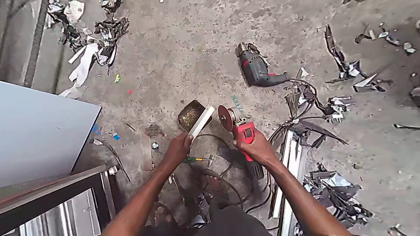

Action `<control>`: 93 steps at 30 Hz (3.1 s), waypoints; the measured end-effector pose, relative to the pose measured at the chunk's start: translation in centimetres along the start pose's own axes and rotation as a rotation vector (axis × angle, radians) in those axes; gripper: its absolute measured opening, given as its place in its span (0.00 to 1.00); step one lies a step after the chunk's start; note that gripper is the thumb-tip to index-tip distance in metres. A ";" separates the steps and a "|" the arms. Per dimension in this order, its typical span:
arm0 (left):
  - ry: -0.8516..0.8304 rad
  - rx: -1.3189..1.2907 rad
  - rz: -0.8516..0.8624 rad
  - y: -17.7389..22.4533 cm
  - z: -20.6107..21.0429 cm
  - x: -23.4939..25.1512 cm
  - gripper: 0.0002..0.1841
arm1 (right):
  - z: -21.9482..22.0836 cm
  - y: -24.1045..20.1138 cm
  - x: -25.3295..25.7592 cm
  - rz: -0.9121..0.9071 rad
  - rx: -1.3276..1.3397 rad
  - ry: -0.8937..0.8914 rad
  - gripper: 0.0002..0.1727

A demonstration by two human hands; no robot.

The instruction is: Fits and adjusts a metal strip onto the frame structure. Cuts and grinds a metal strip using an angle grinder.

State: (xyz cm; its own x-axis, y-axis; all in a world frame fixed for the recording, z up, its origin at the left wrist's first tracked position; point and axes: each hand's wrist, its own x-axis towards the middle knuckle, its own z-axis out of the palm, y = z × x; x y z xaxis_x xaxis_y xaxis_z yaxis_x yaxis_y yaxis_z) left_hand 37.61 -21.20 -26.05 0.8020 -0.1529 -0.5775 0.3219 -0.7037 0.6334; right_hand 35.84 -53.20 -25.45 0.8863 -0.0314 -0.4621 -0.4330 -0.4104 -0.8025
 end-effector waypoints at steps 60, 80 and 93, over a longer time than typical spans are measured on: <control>-0.133 -0.369 -0.138 0.4 0.1 0.2 0.22 | 1.8 -2.5 2.7 0.005 -0.036 0.073 0.37; -0.146 -0.504 -0.153 0.3 0.5 0.3 0.21 | 2.9 -1.4 3.0 -0.004 -0.042 0.096 0.38; -0.165 -0.530 -0.154 0.4 0.3 0.2 0.21 | 3.1 -1.9 3.7 -0.004 -0.028 0.100 0.36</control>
State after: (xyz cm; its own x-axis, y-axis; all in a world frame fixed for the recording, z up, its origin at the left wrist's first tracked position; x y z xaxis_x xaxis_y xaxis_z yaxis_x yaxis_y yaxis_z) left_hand 37.73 -21.73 -26.12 0.6500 -0.2125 -0.7296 0.6715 -0.2890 0.6824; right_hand 39.41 -49.72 -26.78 0.9008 -0.1202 -0.4173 -0.4255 -0.4360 -0.7930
